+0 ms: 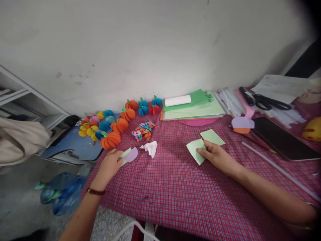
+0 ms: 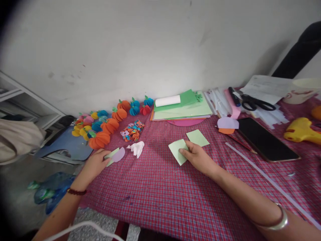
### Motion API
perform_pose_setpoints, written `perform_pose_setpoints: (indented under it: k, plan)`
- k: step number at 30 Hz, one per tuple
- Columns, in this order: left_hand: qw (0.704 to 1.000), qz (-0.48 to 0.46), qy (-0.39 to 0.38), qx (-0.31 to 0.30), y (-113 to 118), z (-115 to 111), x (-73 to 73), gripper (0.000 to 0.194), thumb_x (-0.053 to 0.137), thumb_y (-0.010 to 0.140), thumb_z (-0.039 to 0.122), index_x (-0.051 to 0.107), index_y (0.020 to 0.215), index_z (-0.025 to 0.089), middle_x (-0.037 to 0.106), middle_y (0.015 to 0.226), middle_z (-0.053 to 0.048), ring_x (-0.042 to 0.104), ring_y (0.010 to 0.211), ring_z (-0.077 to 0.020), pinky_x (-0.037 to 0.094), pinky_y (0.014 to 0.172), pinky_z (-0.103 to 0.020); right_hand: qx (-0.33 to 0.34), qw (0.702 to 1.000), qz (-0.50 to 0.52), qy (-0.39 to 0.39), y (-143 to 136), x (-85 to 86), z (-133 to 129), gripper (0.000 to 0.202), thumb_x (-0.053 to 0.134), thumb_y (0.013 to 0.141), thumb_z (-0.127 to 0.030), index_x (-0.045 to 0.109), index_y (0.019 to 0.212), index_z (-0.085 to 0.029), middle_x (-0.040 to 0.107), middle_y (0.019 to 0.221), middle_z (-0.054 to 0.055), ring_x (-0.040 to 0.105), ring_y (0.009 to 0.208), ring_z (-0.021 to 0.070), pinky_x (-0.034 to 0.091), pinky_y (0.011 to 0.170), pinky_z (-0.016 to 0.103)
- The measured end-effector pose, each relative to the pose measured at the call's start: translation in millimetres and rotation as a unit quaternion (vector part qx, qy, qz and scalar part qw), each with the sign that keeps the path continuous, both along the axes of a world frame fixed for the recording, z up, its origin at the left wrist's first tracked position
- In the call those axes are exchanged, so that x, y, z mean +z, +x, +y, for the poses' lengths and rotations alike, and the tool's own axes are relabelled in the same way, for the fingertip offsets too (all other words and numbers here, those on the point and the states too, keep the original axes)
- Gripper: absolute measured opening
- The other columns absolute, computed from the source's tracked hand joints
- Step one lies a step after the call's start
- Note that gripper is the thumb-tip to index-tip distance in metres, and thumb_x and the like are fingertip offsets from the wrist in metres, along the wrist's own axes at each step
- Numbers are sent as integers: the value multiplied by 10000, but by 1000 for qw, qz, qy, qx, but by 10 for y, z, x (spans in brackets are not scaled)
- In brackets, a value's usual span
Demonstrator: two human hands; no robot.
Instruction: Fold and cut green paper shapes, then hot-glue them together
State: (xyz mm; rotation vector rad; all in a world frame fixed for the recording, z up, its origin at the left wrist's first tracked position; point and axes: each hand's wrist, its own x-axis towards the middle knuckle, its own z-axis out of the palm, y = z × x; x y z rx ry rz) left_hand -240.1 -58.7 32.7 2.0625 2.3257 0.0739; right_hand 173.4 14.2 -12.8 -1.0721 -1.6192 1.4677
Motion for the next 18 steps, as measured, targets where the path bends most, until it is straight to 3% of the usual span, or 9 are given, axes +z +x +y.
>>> perform_pose_setpoints:
  k: [6, 10, 14, 18]
  plan:
    - [999, -12, 33, -1, 10, -56, -18, 222, 499, 778, 202, 650, 940, 180, 599, 963, -87, 542, 918, -249, 402, 821, -336, -5, 1000, -8, 3, 0, -26, 0, 275, 556, 800, -413, 609, 938, -180, 647, 792, 31, 571, 674, 171, 471, 624, 285]
    - [997, -48, 53, 18, 26, -67, -45, 105, 519, 755, 206, 618, 789, 198, 574, 849, -49, 540, 836, -227, 397, 766, -319, -4, 1000, -19, 8, -5, -9, -3, 279, 546, 805, -420, 603, 936, -180, 635, 782, 32, 564, 670, 174, 467, 620, 293]
    - [989, -120, 65, 50, -26, -65, -89, 114, 540, 742, 231, 551, 632, 203, 535, 682, 6, 521, 695, -180, 393, 678, -281, 0, 1000, -27, 11, -6, 13, -6, 287, 528, 818, -433, 590, 933, -178, 622, 776, 33, 562, 672, 176, 466, 620, 299]
    - [965, -225, 72, 112, -151, -161, -21, 114, 577, 714, 279, 587, 643, 190, 550, 581, 40, 519, 574, -151, 400, 558, -248, 3, 1000, -28, 11, -1, 10, -6, 287, 524, 819, -435, 591, 935, -181, 630, 788, 35, 565, 685, 182, 474, 626, 306]
